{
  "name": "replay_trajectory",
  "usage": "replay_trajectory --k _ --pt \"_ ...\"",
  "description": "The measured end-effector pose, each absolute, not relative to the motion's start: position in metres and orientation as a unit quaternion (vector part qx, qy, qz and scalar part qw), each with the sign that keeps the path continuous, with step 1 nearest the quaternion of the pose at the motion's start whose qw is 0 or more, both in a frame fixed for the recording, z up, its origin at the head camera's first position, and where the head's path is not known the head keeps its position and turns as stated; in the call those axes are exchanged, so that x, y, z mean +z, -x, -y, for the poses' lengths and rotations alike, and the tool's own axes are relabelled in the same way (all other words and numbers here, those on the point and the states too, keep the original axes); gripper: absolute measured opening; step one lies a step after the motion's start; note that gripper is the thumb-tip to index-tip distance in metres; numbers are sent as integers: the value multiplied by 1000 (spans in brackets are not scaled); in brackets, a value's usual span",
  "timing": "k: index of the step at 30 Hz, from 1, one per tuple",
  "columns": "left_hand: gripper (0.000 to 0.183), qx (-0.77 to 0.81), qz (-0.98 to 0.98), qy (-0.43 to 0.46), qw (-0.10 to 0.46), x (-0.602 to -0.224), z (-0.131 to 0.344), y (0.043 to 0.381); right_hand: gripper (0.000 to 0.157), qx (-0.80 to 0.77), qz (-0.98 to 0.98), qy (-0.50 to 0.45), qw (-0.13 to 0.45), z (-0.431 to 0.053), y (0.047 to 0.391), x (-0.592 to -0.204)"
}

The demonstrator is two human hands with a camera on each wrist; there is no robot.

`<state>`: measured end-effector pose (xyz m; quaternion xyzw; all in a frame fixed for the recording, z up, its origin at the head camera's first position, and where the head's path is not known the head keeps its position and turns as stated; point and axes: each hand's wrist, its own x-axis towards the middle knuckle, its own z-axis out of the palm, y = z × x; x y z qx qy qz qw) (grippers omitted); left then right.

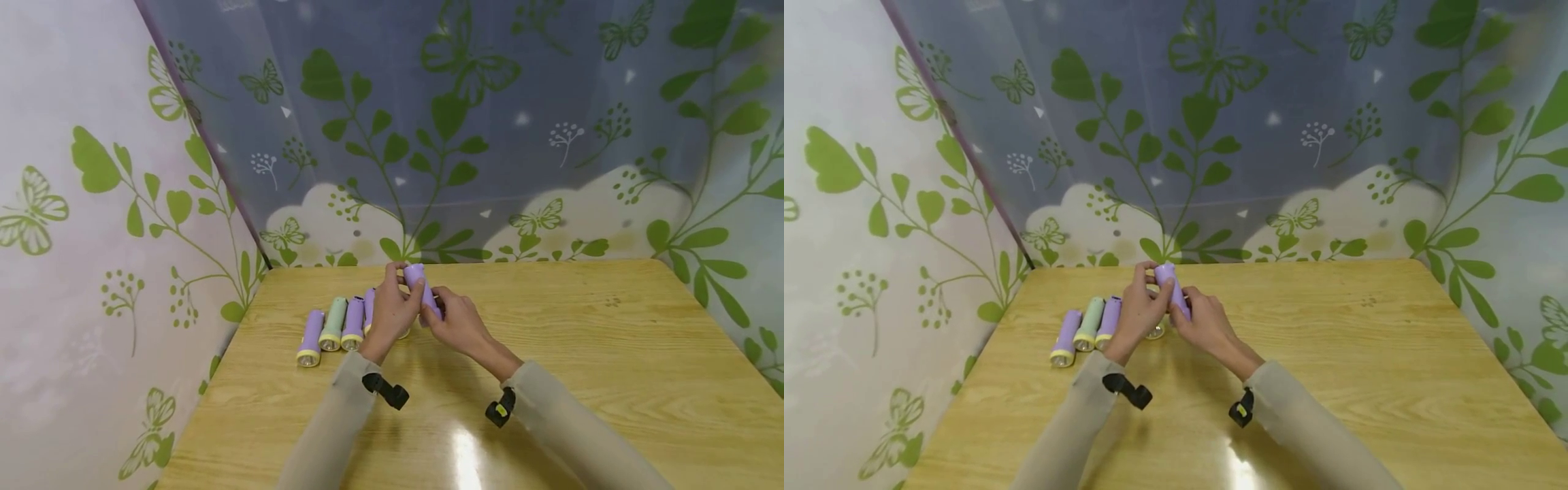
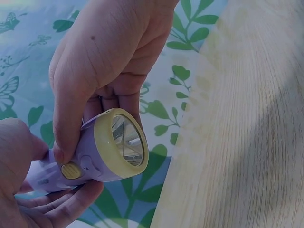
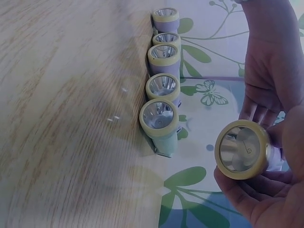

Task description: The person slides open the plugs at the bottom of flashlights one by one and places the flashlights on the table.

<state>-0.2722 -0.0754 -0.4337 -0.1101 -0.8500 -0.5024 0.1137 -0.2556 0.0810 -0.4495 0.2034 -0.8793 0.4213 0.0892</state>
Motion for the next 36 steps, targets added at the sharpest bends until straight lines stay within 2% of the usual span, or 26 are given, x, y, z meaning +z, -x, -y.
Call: replay_trajectory --k 13,21,36 --pt "42 -493 852 126 125 -432 75 273 35 420 879 -205 89 -81 257 -447" --pt "42 -494 856 105 108 -433 81 272 36 418 880 -210 77 -75 258 -450" --pt "44 -488 858 110 112 -433 78 277 34 402 884 -217 96 -77 261 -450"
